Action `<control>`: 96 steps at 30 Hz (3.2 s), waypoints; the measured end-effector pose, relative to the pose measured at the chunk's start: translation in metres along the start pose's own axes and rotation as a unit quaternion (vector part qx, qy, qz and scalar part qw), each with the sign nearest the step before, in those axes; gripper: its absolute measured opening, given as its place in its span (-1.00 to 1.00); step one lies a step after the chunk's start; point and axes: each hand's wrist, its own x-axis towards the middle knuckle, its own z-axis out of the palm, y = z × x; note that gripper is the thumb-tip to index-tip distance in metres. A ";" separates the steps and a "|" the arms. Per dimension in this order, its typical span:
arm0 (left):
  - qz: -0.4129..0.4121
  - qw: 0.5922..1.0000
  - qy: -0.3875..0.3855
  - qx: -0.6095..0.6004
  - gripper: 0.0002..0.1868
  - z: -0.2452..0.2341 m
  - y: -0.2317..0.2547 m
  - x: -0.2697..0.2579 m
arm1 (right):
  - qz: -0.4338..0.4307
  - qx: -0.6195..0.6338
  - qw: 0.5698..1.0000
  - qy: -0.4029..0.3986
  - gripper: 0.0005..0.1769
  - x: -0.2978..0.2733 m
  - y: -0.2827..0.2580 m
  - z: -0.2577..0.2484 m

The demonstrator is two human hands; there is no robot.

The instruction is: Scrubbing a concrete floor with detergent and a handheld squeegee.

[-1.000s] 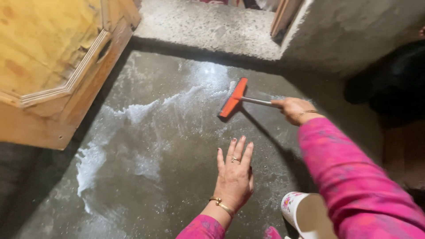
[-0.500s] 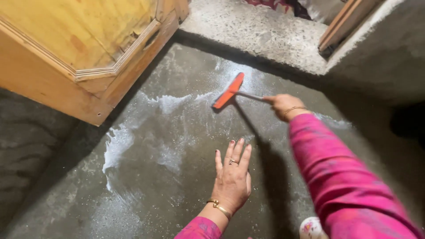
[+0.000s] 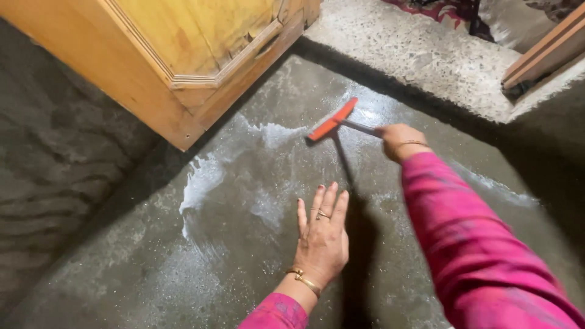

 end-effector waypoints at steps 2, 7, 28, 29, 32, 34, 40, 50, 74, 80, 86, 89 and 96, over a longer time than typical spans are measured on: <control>-0.003 1.000 0.008 0.006 -0.28 0.000 0.001 0.000 | -0.022 0.010 1.000 0.015 -0.39 0.021 -0.030 0.025; -0.009 1.000 0.022 0.011 -0.31 -0.018 -0.009 -0.010 | -0.042 0.045 0.998 -0.023 -0.41 -0.036 -0.080 0.028; -0.159 0.980 0.059 0.101 -0.33 -0.099 -0.042 -0.086 | -0.197 0.057 0.979 -0.017 -0.46 -0.129 -0.217 0.127; -0.167 0.978 0.064 0.109 -0.33 -0.101 -0.047 -0.084 | -0.186 0.047 0.981 -0.008 -0.44 -0.125 -0.221 0.126; -0.182 0.973 0.066 0.128 -0.32 -0.104 -0.054 -0.086 | -0.175 0.027 0.984 -0.007 -0.43 -0.083 -0.241 0.124; -0.188 0.970 0.066 0.140 -0.31 -0.108 -0.062 -0.086 | -0.179 0.018 0.984 -0.013 -0.43 -0.058 -0.259 0.117; -0.208 0.965 0.075 0.143 -0.30 -0.114 -0.073 -0.093 | -0.236 0.015 0.971 -0.045 -0.57 -0.144 -0.233 0.123; -0.229 0.961 0.077 0.133 -0.30 -0.125 -0.070 -0.092 | -0.234 0.018 0.968 -0.090 -0.43 -0.139 -0.285 0.112; -0.376 0.907 0.109 0.153 -0.32 -0.177 -0.116 -0.148 | -0.287 -0.054 0.952 -0.091 -0.44 -0.184 -0.353 0.133; -0.410 0.891 0.113 0.161 -0.31 -0.202 -0.117 -0.164 | -0.323 -0.153 0.924 -0.136 -0.26 -0.245 -0.292 0.175; -0.402 0.891 0.126 0.167 -0.31 -0.198 -0.114 -0.163 | -0.333 -0.075 0.933 -0.115 -0.47 -0.200 -0.377 0.158; -0.396 0.894 0.128 0.165 -0.31 -0.194 -0.110 -0.162 | -0.358 -0.039 0.928 -0.092 -0.50 -0.195 -0.397 0.151; -0.351 0.916 0.129 0.146 -0.30 -0.190 -0.104 -0.160 | -0.330 -0.157 0.923 -0.120 -0.22 -0.242 -0.275 0.175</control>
